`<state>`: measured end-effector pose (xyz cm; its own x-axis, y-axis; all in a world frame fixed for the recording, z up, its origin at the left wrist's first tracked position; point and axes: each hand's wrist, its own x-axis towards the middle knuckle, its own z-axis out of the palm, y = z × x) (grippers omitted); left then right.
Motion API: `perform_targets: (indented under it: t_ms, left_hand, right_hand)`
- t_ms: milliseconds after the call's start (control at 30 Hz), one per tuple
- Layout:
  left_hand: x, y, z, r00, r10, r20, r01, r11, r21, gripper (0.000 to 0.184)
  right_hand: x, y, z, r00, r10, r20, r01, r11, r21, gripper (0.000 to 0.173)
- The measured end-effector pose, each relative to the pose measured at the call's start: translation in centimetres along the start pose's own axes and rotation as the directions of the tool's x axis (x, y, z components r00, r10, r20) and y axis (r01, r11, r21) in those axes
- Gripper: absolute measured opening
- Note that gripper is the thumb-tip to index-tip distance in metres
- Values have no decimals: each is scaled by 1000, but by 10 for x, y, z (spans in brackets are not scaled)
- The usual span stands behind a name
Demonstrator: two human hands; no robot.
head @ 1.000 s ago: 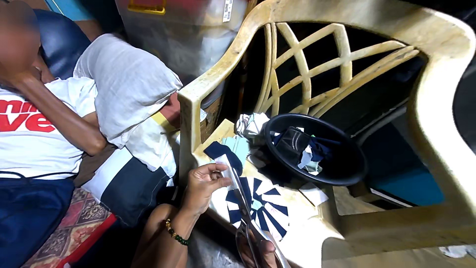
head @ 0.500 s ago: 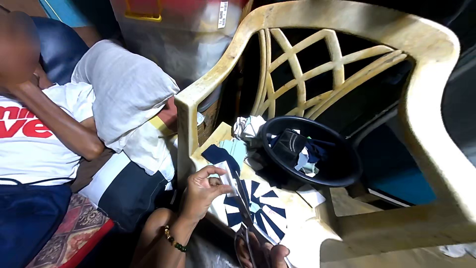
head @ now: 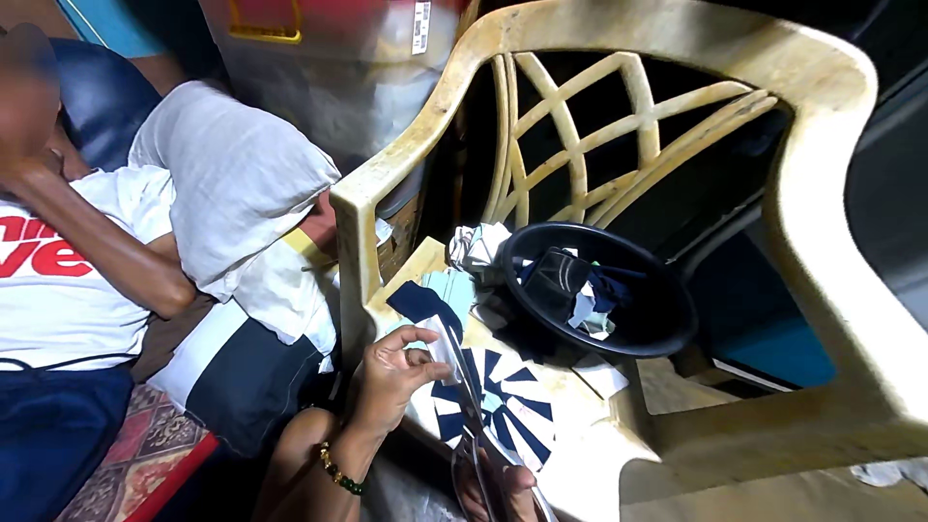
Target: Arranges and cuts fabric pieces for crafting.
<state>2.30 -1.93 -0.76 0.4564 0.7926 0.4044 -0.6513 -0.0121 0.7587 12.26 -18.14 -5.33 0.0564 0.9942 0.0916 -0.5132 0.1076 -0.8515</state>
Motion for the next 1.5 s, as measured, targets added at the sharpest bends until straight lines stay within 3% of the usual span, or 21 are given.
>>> perform_targets:
  t_ms: [133, 267, 367, 500, 600, 667, 833, 1000, 1200, 1333, 1433, 1500]
  left_hand:
    - [0, 0, 0, 1000, -1, 3, 1, 1000, -6, 36]
    - [1, -1, -1, 999, 5, -33, -4, 1000, 21, 18]
    - [2, 0, 0, 995, 5, -102, 2, 998, 67, 16]
    - [1, 2, 0, 993, -41, -111, 48, 997, 63, 21]
    - [0, 1, -2, 997, -52, -49, 55, 996, 64, 24]
    - [-1, 0, -2, 998, -63, -29, 65, 996, 64, 24]
    - [-1, 0, 2, 992, -91, -84, 94, 995, 33, 26]
    - [-1, -1, 4, 988, -115, -99, 119, 993, 26, 27]
    - [-5, -2, 3, 988, -153, 20, 152, 988, 42, 25]
    - [-7, -6, 6, 986, -164, 23, 164, 986, 31, 25]
    - [-6, -5, 5, 988, -154, 32, 153, 988, 33, 27]
    - [-5, -5, 2, 992, -120, 39, 116, 990, 82, 26]
  right_hand:
    - [0, 0, 2, 999, -6, -49, 2, 998, -70, 53]
    - [-1, -1, 0, 995, -4, -98, -14, 983, -185, 56]
    - [-1, -4, 1, 993, -5, -118, -28, 960, -279, 60]
    - [0, 3, -12, 999, -29, 16, 33, 962, -273, 67]
    - [4, 8, -20, 985, -36, 167, 61, 987, -149, 72]
    - [4, 9, -20, 981, -35, 191, 54, 994, -93, 74]
    - [2, 6, -5, 997, -26, 72, 27, 1000, -3, 70]
    - [-2, 1, 4, 996, 10, -88, -15, 998, -56, 59]
    - [0, 0, -7, 999, -8, 48, 11, 998, -59, 69]
    - [1, 2, -9, 999, -41, 14, 42, 996, -83, 68]
    - [-1, -6, -1, 994, -52, -94, 36, 986, -161, 61]
    - [-4, -20, 5, 975, -96, -203, 10, 922, -388, 55]
